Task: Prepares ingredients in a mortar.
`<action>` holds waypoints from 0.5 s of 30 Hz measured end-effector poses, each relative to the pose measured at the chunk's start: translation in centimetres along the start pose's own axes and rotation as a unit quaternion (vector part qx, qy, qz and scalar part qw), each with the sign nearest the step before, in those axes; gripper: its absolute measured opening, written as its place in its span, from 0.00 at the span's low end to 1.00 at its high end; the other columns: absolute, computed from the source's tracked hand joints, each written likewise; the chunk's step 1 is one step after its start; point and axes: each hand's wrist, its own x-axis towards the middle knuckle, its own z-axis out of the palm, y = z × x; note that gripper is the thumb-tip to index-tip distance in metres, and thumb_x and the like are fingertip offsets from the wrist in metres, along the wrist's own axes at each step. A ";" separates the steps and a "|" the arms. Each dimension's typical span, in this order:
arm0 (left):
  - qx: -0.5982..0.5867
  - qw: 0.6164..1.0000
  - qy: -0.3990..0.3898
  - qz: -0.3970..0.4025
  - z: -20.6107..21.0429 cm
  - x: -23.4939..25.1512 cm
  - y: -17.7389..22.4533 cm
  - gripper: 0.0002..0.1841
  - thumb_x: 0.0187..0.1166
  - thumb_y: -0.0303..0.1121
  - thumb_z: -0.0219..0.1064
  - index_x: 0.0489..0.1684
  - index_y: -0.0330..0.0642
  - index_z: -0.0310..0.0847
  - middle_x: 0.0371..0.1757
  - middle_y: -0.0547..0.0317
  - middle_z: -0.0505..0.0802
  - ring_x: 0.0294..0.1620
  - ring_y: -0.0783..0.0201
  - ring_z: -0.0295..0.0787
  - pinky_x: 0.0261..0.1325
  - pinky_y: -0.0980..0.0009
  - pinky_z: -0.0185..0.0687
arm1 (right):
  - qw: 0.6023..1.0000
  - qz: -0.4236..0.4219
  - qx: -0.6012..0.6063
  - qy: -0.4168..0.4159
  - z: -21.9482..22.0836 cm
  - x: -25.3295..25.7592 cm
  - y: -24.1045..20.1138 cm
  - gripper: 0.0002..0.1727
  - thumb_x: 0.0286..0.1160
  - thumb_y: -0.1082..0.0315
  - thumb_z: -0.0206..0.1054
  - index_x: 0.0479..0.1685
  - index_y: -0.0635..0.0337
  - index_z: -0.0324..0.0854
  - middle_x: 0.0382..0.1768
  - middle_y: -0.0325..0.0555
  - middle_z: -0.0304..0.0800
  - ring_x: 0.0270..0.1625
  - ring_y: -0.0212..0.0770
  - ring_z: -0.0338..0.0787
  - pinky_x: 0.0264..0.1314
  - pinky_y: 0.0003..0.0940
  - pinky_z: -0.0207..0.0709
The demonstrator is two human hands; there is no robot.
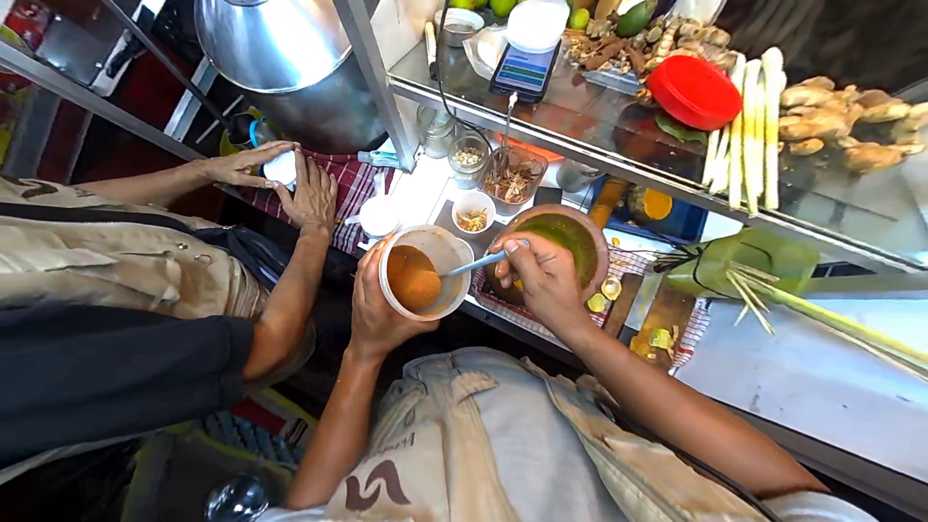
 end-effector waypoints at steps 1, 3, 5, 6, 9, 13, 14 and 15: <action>-0.002 1.000 0.003 -0.004 0.0 -0.1 0.0 0.67 0.36 0.60 0.91 0.81 0.32 0.58 0.78 0.38 0.77 0.80 0.50 0.74 0.85 0.56 0.68 | 1.000 0.001 0.003 0.000 0.1 0.2 0.0 0.15 0.93 0.68 0.52 0.51 0.62 0.86 0.26 0.37 0.88 0.25 0.28 0.85 0.29 0.21 0.82; -0.012 1.000 0.007 -0.015 0.2 -0.1 0.0 0.67 0.34 0.57 0.92 0.82 0.32 0.58 0.78 0.38 0.77 0.81 0.49 0.73 0.85 0.55 0.68 | 1.000 -0.002 0.012 -0.001 0.1 0.5 0.1 0.16 0.93 0.68 0.51 0.50 0.62 0.87 0.26 0.37 0.88 0.24 0.27 0.84 0.28 0.20 0.81; -0.019 0.999 0.011 -0.029 0.4 -0.3 0.0 0.67 0.34 0.55 0.92 0.82 0.33 0.59 0.78 0.39 0.77 0.81 0.49 0.74 0.85 0.55 0.69 | 1.000 0.001 0.019 -0.002 0.1 0.8 0.1 0.16 0.93 0.68 0.51 0.50 0.62 0.87 0.25 0.37 0.87 0.23 0.27 0.83 0.27 0.20 0.80; -0.020 0.999 0.014 -0.036 0.5 -0.5 -0.1 0.66 0.34 0.55 0.92 0.82 0.33 0.59 0.78 0.39 0.78 0.81 0.50 0.74 0.85 0.55 0.69 | 1.000 0.006 0.022 -0.002 0.0 0.9 0.1 0.16 0.93 0.67 0.51 0.50 0.62 0.87 0.24 0.37 0.87 0.22 0.27 0.83 0.27 0.20 0.80; -0.017 0.998 0.014 -0.059 0.7 -1.1 -0.3 0.66 0.34 0.55 0.92 0.83 0.33 0.59 0.79 0.38 0.77 0.82 0.50 0.73 0.85 0.56 0.69 | 0.999 0.016 0.042 -0.002 -0.3 1.2 -0.1 0.16 0.94 0.66 0.51 0.50 0.61 0.87 0.24 0.36 0.86 0.21 0.27 0.82 0.26 0.20 0.80; -0.013 0.997 0.010 -0.076 1.0 -1.8 -0.9 0.67 0.34 0.55 0.92 0.83 0.32 0.60 0.79 0.38 0.77 0.81 0.51 0.74 0.84 0.56 0.70 | 0.996 -0.006 0.085 0.009 -1.4 2.2 -0.2 0.15 0.92 0.69 0.51 0.48 0.62 0.86 0.26 0.35 0.87 0.24 0.26 0.84 0.29 0.21 0.82; -0.010 0.996 0.008 -0.083 1.0 -2.0 -1.1 0.67 0.34 0.56 0.92 0.83 0.32 0.60 0.79 0.39 0.77 0.81 0.51 0.74 0.84 0.56 0.70 | 0.996 -0.006 0.083 0.014 -1.8 2.3 -0.4 0.16 0.92 0.69 0.50 0.48 0.62 0.86 0.27 0.35 0.88 0.24 0.26 0.84 0.29 0.21 0.81; -0.009 0.996 0.006 -0.090 0.9 -2.3 -1.2 0.67 0.34 0.55 0.92 0.83 0.32 0.60 0.79 0.39 0.77 0.82 0.51 0.74 0.84 0.56 0.70 | 0.997 -0.004 0.078 0.019 -2.2 2.4 -0.7 0.16 0.92 0.69 0.50 0.48 0.61 0.86 0.27 0.35 0.88 0.25 0.27 0.83 0.29 0.21 0.80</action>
